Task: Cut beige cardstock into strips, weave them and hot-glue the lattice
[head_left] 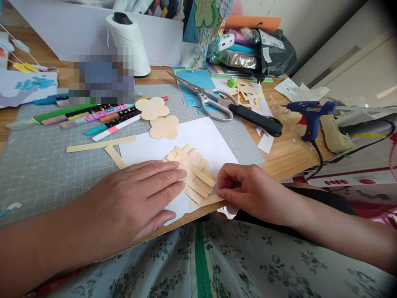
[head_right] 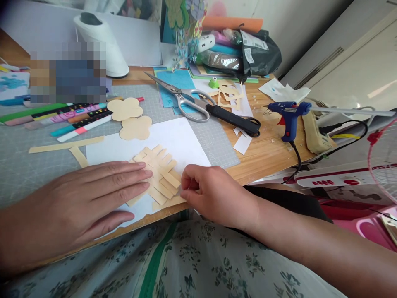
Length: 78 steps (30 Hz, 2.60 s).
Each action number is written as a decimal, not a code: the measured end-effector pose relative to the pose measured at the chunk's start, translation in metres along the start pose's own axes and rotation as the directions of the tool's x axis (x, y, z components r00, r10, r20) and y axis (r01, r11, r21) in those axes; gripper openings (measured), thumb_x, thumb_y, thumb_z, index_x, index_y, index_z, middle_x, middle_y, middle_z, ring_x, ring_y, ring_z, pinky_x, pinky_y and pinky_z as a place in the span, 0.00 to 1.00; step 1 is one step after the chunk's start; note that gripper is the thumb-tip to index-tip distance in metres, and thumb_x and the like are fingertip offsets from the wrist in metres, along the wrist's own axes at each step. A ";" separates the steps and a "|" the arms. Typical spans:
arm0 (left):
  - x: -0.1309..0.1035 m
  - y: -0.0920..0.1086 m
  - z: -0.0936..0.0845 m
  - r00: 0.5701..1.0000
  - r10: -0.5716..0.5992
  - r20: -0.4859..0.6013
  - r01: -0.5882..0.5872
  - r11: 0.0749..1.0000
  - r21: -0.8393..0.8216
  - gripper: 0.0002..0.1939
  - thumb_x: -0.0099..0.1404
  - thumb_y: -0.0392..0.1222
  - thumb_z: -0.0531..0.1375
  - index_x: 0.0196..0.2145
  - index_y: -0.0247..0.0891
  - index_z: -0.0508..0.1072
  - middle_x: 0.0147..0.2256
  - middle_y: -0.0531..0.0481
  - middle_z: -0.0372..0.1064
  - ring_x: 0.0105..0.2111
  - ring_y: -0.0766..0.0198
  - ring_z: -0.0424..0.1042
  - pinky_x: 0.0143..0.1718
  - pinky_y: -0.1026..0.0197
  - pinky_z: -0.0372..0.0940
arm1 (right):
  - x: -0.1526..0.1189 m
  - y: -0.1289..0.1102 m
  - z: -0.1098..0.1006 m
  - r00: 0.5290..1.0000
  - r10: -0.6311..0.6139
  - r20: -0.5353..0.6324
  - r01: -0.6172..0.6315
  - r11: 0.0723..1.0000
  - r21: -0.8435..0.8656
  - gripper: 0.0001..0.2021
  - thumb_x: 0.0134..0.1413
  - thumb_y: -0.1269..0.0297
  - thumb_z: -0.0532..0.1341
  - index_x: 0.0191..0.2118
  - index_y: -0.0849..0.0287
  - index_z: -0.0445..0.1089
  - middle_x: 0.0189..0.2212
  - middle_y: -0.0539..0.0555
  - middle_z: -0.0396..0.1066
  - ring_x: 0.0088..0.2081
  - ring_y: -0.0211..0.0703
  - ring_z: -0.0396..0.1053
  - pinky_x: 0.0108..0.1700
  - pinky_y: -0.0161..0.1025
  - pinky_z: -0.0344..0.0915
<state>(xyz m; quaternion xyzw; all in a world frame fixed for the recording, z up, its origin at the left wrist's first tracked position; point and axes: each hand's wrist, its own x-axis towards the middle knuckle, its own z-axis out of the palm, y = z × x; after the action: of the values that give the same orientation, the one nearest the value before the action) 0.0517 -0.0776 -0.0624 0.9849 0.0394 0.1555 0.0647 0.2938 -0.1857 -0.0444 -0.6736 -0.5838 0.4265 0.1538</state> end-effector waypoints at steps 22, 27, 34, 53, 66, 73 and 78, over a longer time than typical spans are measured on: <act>0.002 -0.001 0.002 0.999 -0.013 0.037 0.013 1.000 -0.004 0.15 0.70 0.40 0.54 0.51 0.39 0.73 0.53 0.48 0.72 0.55 0.56 0.68 0.60 0.51 0.58 | 0.002 -0.001 0.006 0.996 0.001 -0.084 -0.008 0.997 -0.078 0.04 0.54 0.69 0.60 0.29 0.57 0.66 0.19 0.44 0.69 0.20 0.33 0.65 0.24 0.32 0.57; 0.002 -0.001 0.002 0.999 -0.012 0.038 0.013 1.000 -0.015 0.15 0.70 0.40 0.53 0.51 0.39 0.73 0.53 0.48 0.72 0.55 0.56 0.68 0.60 0.52 0.59 | 0.004 0.000 0.005 0.990 0.040 -0.133 -0.042 0.999 -0.015 0.06 0.55 0.66 0.60 0.28 0.56 0.65 0.19 0.45 0.69 0.21 0.35 0.66 0.24 0.32 0.57; -0.001 0.000 0.003 0.995 -0.048 0.084 0.053 0.997 -0.051 0.16 0.69 0.46 0.55 0.53 0.47 0.72 0.54 0.50 0.71 0.57 0.54 0.67 0.60 0.46 0.60 | 0.003 -0.003 0.003 0.995 -0.053 -0.084 0.050 0.998 -0.046 0.05 0.57 0.69 0.58 0.30 0.56 0.64 0.20 0.45 0.67 0.22 0.35 0.64 0.25 0.32 0.57; -0.002 0.002 0.006 0.995 -0.036 0.089 0.037 0.999 -0.018 0.27 0.64 0.63 0.58 0.55 0.48 0.69 0.61 0.54 0.65 0.59 0.51 0.62 0.63 0.48 0.47 | -0.009 -0.002 -0.019 0.914 -0.388 -0.118 0.367 0.915 -0.167 0.06 0.55 0.77 0.60 0.34 0.58 0.67 0.32 0.51 0.69 0.31 0.36 0.67 0.34 0.33 0.65; -0.001 0.003 0.006 0.993 -0.049 0.108 0.052 0.998 -0.024 0.32 0.58 0.66 0.61 0.55 0.49 0.69 0.59 0.50 0.67 0.58 0.48 0.62 0.60 0.46 0.52 | -0.013 -0.017 -0.016 0.682 -0.732 -0.007 0.616 0.579 -0.534 0.08 0.65 0.73 0.52 0.38 0.58 0.68 0.37 0.56 0.73 0.34 0.39 0.70 0.34 0.34 0.67; -0.003 0.002 0.007 0.994 -0.041 0.102 0.044 0.999 -0.026 0.32 0.58 0.65 0.63 0.56 0.50 0.69 0.61 0.52 0.64 0.58 0.48 0.63 0.60 0.44 0.52 | -0.008 -0.012 -0.014 0.721 -0.683 -0.118 0.568 0.679 -0.465 0.09 0.61 0.77 0.55 0.40 0.56 0.67 0.39 0.55 0.72 0.38 0.38 0.71 0.37 0.33 0.69; -0.004 0.003 0.006 0.992 -0.060 0.107 0.065 0.997 -0.040 0.32 0.57 0.65 0.63 0.56 0.50 0.69 0.60 0.52 0.65 0.58 0.48 0.62 0.60 0.44 0.52 | -0.011 -0.013 -0.013 0.704 -0.707 -0.061 0.613 0.649 -0.450 0.10 0.60 0.78 0.55 0.42 0.55 0.66 0.40 0.55 0.72 0.38 0.38 0.71 0.38 0.33 0.69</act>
<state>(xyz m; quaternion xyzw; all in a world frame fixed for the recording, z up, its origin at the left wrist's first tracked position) 0.0503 -0.0812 -0.0686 0.9884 0.0634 0.1019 0.0928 0.2951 -0.1890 -0.0232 -0.4733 -0.8412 0.1315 0.2263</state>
